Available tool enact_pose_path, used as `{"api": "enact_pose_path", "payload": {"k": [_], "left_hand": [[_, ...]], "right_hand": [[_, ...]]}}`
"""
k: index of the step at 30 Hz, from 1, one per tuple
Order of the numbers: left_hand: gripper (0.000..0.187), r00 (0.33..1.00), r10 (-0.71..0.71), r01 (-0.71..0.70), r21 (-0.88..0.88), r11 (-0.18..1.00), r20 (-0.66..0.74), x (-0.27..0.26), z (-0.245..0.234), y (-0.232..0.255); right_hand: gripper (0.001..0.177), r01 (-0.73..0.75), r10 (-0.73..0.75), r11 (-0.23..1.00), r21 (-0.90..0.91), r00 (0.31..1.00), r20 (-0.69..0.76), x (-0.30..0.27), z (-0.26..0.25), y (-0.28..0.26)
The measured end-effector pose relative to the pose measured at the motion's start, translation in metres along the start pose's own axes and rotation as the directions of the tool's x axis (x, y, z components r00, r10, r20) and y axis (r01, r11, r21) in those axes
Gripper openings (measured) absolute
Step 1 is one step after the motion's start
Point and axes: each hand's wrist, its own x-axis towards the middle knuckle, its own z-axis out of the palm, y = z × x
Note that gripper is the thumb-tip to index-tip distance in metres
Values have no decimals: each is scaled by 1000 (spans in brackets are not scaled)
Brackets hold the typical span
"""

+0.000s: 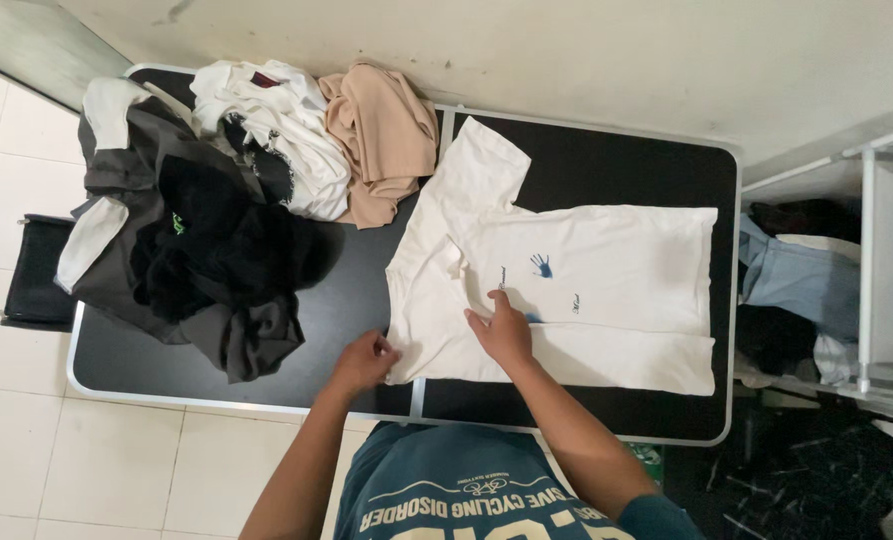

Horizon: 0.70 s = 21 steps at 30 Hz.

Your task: The person picks up a white t-shirt from a table, spreads it out, and folds it into a small rectangle before placing it on a shelf.

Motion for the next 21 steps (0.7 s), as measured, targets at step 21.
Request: {"api": "enact_pose_path", "payload": {"k": [21], "left_hand": [[27,966,23,-67,-161,985,-256,-35,37,-60]], "right_hand": [[31,181,-284,899,-399,934,-216,-61,-49,142]]}}
